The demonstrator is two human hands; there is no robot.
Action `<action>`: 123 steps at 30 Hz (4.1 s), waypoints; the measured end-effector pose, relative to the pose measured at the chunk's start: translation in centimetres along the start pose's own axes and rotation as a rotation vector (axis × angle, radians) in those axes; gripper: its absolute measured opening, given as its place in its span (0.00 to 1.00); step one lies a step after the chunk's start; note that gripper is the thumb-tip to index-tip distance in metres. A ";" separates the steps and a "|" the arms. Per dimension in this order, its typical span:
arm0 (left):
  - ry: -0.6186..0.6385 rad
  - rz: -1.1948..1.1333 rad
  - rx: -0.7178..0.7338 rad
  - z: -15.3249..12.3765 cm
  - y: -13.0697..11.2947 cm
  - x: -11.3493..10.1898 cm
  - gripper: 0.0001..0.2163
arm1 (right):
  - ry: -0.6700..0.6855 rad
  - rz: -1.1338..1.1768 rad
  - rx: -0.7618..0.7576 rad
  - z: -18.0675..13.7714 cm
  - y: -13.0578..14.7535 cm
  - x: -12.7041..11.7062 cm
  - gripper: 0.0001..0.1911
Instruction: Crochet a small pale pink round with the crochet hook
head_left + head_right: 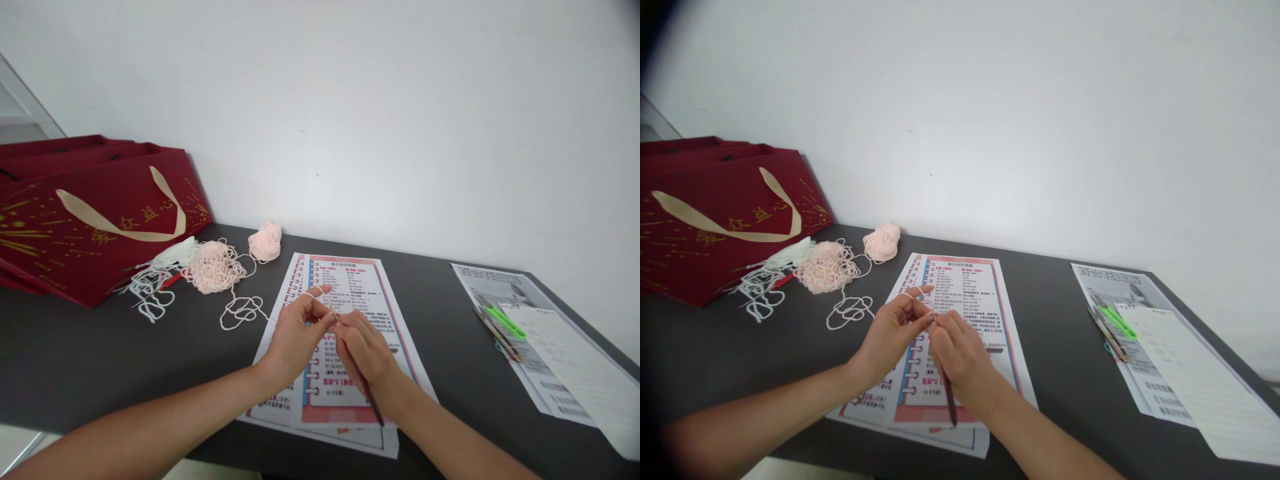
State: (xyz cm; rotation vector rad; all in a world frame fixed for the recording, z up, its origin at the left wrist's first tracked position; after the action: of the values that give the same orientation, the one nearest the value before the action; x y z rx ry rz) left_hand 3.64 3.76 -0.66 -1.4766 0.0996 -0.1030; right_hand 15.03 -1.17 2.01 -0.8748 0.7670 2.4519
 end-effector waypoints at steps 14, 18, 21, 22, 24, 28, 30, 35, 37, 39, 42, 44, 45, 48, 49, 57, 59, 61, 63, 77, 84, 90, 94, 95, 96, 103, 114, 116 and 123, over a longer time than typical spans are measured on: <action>0.190 -0.518 -0.322 0.0 -0.1 0.9 0.24 | 0.028 -0.028 -0.167 0.5 -0.7 -1.5 0.13; 0.163 -0.570 -0.377 -0.2 0.3 1.1 0.22 | -0.001 -0.251 -0.172 0.3 0.4 -0.9 0.10; 0.119 -0.455 -0.269 -0.1 -0.1 0.9 0.23 | -0.037 -0.147 0.000 0.3 0.3 -0.5 0.08; 0.116 -0.413 -0.225 -0.1 -0.4 0.8 0.24 | -0.071 -0.055 0.090 0.3 0.0 -0.5 0.08; 0.119 -0.342 -0.157 0.1 -0.7 0.9 0.24 | -0.151 0.177 0.296 0.1 -1.1 -0.6 0.05; 0.074 -0.205 -0.066 0.5 -0.9 0.3 0.22 | -0.223 0.594 0.550 -0.5 -2.6 -0.3 0.04; 0.040 -0.130 -0.029 0.8 -0.8 -0.2 0.22 | -0.254 0.663 0.558 -0.6 -2.7 -0.4 0.05; 0.027 0.152 0.153 0.8 -1.4 -0.8 0.20 | -0.270 0.760 0.654 -0.6 -3.0 -0.5 0.07; 0.016 0.275 0.222 0.7 -1.9 -0.9 0.18 | -0.275 1.020 0.797 -0.6 -3.5 0.1 0.08; 0.011 0.363 0.272 0.6 -2.3 -0.9 0.17 | -0.272 1.212 0.934 -0.8 -4.0 0.8 0.09; 0.022 0.411 0.302 0.7 -2.5 -0.9 0.17 | -0.233 1.037 0.858 -0.8 -4.2 0.2 0.07; 0.033 0.405 0.302 0.8 -2.5 -0.9 0.17 | -0.175 0.695 0.632 -0.7 -3.8 -0.8 0.04; 0.039 0.399 0.299 0.9 -2.6 -0.9 0.17 | -0.160 0.519 0.483 -0.7 -3.2 -1.4 0.04; 0.051 0.383 0.291 0.9 -2.7 -1.0 0.16 | -0.007 0.256 0.102 -0.8 -1.3 -1.4 0.09; 0.056 0.380 0.290 0.9 -2.8 -1.0 0.16 | 0.006 0.237 0.073 -0.7 -1.1 -1.4 0.09; 0.085 0.311 0.233 1.2 -1.9 -1.1 0.17 | -0.221 1.014 0.812 -0.7 -4.5 -0.4 0.09; 0.109 0.270 0.195 1.5 -1.4 -1.0 0.17 | -0.196 0.960 0.780 -0.9 -4.7 -0.5 0.07; 0.132 0.196 0.140 1.8 -0.9 -1.1 0.17 | -0.139 0.732 0.638 -1.0 -4.5 -1.2 0.03; 0.161 0.098 0.077 2.1 -0.5 -1.0 0.16 | -0.070 0.592 0.477 -1.1 -4.1 -1.6 0.04; 0.274 -0.259 -0.145 1.3 -0.3 0.4 0.08 | -0.188 1.643 0.976 -0.3 -5.2 1.4 0.08; 0.253 -0.321 -0.180 0.9 0.3 0.5 0.17 | -0.232 1.666 1.063 -0.7 -5.1 1.9 0.08; 0.215 -0.290 -0.174 0.9 -0.2 0.3 0.17 | -0.226 1.582 1.036 -0.6 -4.8 1.4 0.09; 0.250 -0.275 -0.156 1.0 -0.2 0.2 0.15 | -0.223 1.593 1.046 -0.7 -5.0 1.3 0.09; 0.257 -0.273 -0.152 1.0 -0.2 0.2 0.15 | -0.221 1.580 1.037 -0.7 -5.1 1.1 0.09; 0.263 -0.272 -0.149 1.0 -0.2 0.2 0.15 | -0.223 1.555 1.022 -0.7 -5.2 0.9 0.08; 0.246 -0.230 -0.132 1.1 -0.6 0.1 0.15 | -0.227 1.287 0.866 -0.2 -4.8 -1.0 0.07; 0.217 -0.097 -0.060 1.0 -1.2 0.1 0.17 | -0.204 1.274 0.820 -0.2 -4.5 -0.8 0.06; 0.227 -0.092 -0.064 0.9 -1.1 0.3 0.17 | -0.200 1.315 0.846 -0.3 -4.5 -0.4 0.06; 0.272 -0.153 -0.121 0.6 -0.8 0.7 0.18 | -0.188 1.471 0.949 -0.5 -4.2 1.1 0.09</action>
State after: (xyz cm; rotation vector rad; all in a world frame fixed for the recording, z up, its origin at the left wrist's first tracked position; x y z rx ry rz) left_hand 4.38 4.16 0.18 -1.5839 0.2163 -0.4288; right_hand 16.72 1.96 -0.53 0.5340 2.8131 2.3568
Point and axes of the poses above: each hand's wrist, its own z-axis towards the middle knuckle, its own x-axis out of the palm, y = z × x, the point moved 6 cm from there along z, towards the middle knuckle, and after that the axes turned 2 degrees about x, right-handed, at the moved point
